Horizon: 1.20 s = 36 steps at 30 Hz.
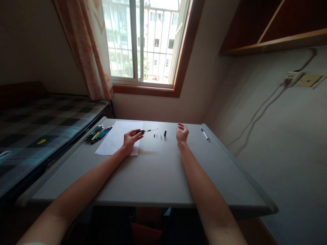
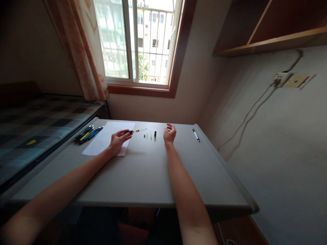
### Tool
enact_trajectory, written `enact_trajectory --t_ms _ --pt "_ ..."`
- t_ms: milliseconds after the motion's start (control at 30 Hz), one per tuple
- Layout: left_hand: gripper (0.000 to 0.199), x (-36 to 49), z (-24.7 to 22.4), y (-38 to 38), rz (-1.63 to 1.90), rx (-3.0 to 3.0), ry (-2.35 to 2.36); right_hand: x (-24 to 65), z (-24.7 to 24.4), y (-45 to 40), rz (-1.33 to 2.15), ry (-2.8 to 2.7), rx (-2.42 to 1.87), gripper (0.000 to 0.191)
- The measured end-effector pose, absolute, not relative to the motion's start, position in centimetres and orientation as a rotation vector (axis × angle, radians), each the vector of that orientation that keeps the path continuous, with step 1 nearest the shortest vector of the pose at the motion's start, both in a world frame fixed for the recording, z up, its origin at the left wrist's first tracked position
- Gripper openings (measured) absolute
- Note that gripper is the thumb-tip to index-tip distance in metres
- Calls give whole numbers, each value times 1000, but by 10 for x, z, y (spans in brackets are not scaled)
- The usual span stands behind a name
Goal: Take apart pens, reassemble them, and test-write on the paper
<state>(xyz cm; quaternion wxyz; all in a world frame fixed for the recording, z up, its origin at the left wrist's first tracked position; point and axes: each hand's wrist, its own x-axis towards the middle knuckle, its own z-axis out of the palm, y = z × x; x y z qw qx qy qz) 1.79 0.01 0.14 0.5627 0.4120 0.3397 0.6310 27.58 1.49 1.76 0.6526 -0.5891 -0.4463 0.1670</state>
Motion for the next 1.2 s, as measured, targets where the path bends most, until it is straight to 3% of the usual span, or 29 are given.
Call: enact_trajectory --t_ms 533,1000,1200 --pt "43 17 0 1 1489 987 814 251 -10 0 240 -1468 -1545 27" --pt "44 16 0 1 1475 996 824 241 -15 -8 154 -1775 -1740 49" --pt "43 17 -1 1 1483 1004 804 240 -14 -7 194 -1649 -1642 47"
